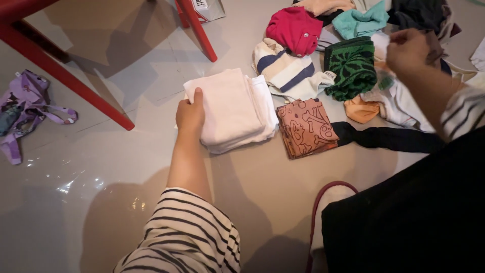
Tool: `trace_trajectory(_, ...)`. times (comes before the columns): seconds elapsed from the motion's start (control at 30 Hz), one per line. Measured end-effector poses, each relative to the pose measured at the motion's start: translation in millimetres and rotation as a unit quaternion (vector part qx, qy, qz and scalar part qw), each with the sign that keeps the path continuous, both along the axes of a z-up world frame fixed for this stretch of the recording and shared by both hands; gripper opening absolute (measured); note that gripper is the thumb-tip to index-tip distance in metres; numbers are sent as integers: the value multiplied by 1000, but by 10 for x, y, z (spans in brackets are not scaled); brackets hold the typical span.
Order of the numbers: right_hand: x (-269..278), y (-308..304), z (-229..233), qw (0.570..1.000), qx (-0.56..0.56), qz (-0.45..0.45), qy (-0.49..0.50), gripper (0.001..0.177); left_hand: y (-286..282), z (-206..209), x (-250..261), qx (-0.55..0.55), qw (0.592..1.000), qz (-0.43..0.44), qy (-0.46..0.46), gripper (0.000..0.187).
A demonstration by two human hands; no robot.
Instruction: The person takes various items of clothing from a pile on the floor, including shirts, a pair of leggings, and small fabric items, and folds them one by one before placing them into stacks.
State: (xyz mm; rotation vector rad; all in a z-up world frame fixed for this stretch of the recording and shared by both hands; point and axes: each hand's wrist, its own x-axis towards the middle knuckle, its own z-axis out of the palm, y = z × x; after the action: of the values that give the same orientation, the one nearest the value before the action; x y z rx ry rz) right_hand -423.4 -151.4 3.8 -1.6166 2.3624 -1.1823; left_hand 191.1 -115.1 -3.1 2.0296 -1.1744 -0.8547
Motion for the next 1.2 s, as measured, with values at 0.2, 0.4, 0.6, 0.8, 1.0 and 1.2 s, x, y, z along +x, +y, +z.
trace_trajectory(0.2,-462,-522,-424,945,187,105,245,52,33,-314,40,-58,998,-7,-14,70)
trace_trajectory(0.4,-553,-565,-323,909,153,267,281,82,216,-211,-106,-17,998,13,-58,68)
trace_trajectory(0.6,-828,-412,-372,913,226,137,312,42,372,-63,-208,-29,998,43,-24,60)
trace_trajectory(0.8,-932,-701,137,958,119,61,254,37,457,394,-357,-70,985,150,-54,46)
trace_trajectory(1.0,-1031,-319,852,996,52,39,68,36,286,693,-618,-295,951,84,-28,34)
trace_trajectory(1.2,-155,79,1648,991,11,124,-56,34,52,860,-1333,-387,909,-90,124,25)
